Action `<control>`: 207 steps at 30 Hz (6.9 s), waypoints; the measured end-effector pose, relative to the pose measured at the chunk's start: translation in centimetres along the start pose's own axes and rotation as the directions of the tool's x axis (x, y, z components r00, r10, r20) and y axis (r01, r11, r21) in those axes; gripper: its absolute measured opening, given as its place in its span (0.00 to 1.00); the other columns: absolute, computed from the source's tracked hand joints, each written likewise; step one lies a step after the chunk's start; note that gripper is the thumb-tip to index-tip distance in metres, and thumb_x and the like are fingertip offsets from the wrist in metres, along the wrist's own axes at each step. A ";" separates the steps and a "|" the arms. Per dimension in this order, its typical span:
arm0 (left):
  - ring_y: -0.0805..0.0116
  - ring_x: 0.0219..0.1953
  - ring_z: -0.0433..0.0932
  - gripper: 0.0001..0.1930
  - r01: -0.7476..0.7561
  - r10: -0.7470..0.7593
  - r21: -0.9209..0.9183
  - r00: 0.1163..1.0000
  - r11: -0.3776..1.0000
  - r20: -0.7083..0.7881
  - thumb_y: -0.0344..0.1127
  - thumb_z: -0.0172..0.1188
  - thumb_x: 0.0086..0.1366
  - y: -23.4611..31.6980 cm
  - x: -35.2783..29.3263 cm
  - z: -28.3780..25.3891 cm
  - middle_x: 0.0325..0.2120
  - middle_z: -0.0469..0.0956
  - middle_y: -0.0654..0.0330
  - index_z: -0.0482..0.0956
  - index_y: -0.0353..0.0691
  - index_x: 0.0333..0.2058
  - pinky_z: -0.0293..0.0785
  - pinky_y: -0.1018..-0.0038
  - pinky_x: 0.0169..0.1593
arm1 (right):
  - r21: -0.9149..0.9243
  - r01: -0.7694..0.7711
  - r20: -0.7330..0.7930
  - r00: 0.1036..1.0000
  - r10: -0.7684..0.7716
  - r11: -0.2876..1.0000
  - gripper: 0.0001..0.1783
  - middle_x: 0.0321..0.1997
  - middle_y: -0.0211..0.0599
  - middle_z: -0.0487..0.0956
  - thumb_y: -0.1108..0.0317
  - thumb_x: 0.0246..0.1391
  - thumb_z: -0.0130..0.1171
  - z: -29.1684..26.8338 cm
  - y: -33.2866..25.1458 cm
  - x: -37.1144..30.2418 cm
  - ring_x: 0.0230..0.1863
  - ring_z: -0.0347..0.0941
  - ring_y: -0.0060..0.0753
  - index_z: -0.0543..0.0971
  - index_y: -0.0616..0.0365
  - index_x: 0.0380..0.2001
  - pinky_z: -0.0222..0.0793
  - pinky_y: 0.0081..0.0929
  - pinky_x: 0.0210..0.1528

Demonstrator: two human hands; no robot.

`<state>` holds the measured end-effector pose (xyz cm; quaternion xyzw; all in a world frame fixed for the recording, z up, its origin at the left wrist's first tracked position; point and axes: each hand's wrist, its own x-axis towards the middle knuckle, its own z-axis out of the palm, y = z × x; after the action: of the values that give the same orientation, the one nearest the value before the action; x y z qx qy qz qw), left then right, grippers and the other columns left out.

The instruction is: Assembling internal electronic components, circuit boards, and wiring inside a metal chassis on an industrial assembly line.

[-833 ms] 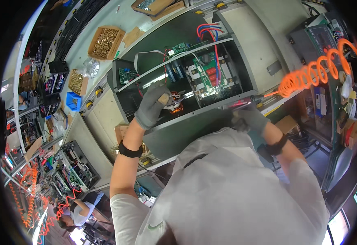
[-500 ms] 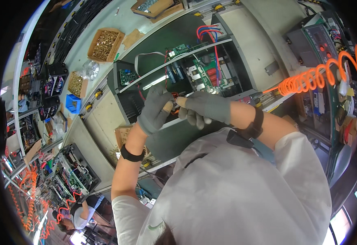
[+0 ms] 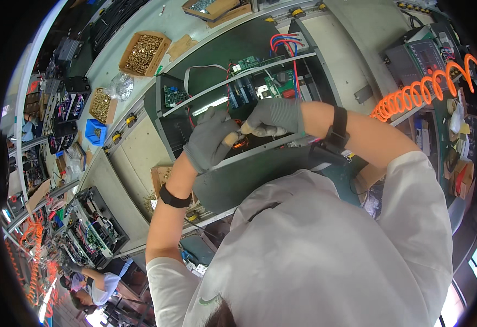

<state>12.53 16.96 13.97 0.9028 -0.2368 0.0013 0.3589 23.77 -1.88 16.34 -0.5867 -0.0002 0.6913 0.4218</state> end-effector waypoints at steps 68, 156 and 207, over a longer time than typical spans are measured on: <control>0.53 0.32 0.71 0.09 0.079 -0.062 0.222 0.995 0.972 -0.085 0.39 0.58 0.54 8.6 -0.7 4.2 0.26 0.72 0.55 0.74 0.41 0.31 0.66 0.62 0.36 | 0.516 0.227 -0.697 0.672 0.251 0.826 0.36 0.46 0.35 0.75 0.52 0.46 0.64 -2.9 22.4 3.2 0.41 0.74 0.39 0.65 0.52 0.57 0.72 0.40 0.38; 0.79 0.20 0.57 0.25 0.188 -0.550 -0.930 0.762 -0.315 0.340 0.53 0.48 0.67 11.6 -4.1 2.5 0.20 0.64 0.66 0.73 0.31 0.39 0.52 0.84 0.22 | 0.109 0.979 -0.577 -0.078 -0.813 -0.172 0.17 0.29 0.38 0.74 0.58 0.48 0.54 9.0 3.8 -10.9 0.28 0.71 0.38 0.70 0.60 0.34 0.69 0.34 0.30; 0.47 0.40 0.75 0.13 0.543 -0.571 0.198 0.810 0.816 0.134 0.34 0.56 0.52 -1.6 10.1 5.2 0.34 0.74 0.43 0.72 0.34 0.35 0.71 0.59 0.43 | 0.256 0.956 -0.769 0.110 -0.630 -0.145 0.13 0.25 0.41 0.74 0.63 0.47 0.55 -8.4 5.2 -3.5 0.25 0.71 0.42 0.73 0.59 0.34 0.70 0.37 0.27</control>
<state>21.35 10.30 10.85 0.9529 0.0068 -0.1711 0.2505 27.40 -11.40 13.99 -0.3302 -0.0066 0.0453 0.9428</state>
